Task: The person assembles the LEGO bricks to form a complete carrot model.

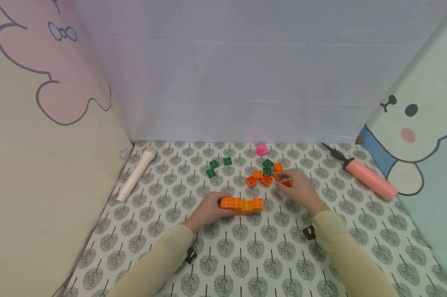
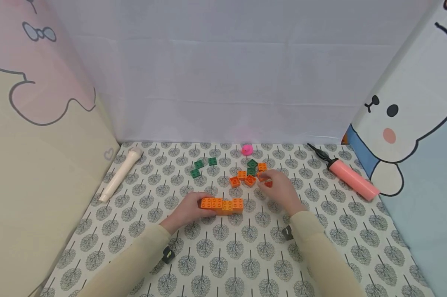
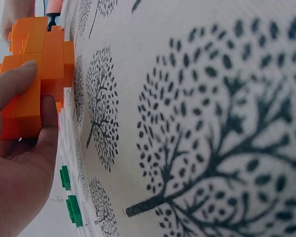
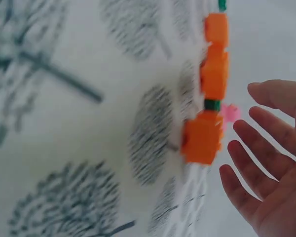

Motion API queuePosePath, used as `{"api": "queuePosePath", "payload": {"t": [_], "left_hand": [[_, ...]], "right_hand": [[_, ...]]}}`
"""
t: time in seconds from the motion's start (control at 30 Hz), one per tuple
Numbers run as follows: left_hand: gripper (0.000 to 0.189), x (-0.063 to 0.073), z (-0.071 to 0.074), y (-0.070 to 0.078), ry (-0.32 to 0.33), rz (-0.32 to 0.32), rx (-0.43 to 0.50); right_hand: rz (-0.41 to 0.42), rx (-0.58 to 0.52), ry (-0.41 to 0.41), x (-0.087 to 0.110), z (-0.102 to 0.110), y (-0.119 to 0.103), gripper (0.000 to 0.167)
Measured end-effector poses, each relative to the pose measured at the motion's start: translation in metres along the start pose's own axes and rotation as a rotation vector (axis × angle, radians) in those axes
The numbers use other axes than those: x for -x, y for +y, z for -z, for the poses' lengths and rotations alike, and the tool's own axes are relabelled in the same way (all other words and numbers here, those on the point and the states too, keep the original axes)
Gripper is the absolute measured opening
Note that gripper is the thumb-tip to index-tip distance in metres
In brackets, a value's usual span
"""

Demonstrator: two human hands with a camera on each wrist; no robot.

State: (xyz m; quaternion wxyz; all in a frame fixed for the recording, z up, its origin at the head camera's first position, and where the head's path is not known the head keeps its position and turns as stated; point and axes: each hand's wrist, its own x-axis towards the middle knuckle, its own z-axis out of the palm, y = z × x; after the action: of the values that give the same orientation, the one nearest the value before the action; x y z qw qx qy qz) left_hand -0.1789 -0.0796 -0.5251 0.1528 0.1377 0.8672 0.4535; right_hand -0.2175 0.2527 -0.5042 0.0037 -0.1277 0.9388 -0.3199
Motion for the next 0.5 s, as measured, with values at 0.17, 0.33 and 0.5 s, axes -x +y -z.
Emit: {"api": "queuePosePath", "payload": {"t": [0.17, 0.33, 0.5], "left_hand": [[0.050, 0.001, 0.000, 0.001, -0.009, 0.012, 0.012], [0.050, 0.001, -0.001, 0.001, -0.012, 0.028, 0.030], [0.049, 0.002, 0.000, 0.002, -0.010, 0.023, 0.028]], "right_hand": [[-0.026, 0.057, 0.005, 0.000, -0.001, 0.021, 0.033], [-0.075, 0.089, -0.010, 0.003, -0.004, 0.028, 0.042], [-0.090, 0.095, -0.017, 0.003, -0.007, 0.031, 0.044]]}}
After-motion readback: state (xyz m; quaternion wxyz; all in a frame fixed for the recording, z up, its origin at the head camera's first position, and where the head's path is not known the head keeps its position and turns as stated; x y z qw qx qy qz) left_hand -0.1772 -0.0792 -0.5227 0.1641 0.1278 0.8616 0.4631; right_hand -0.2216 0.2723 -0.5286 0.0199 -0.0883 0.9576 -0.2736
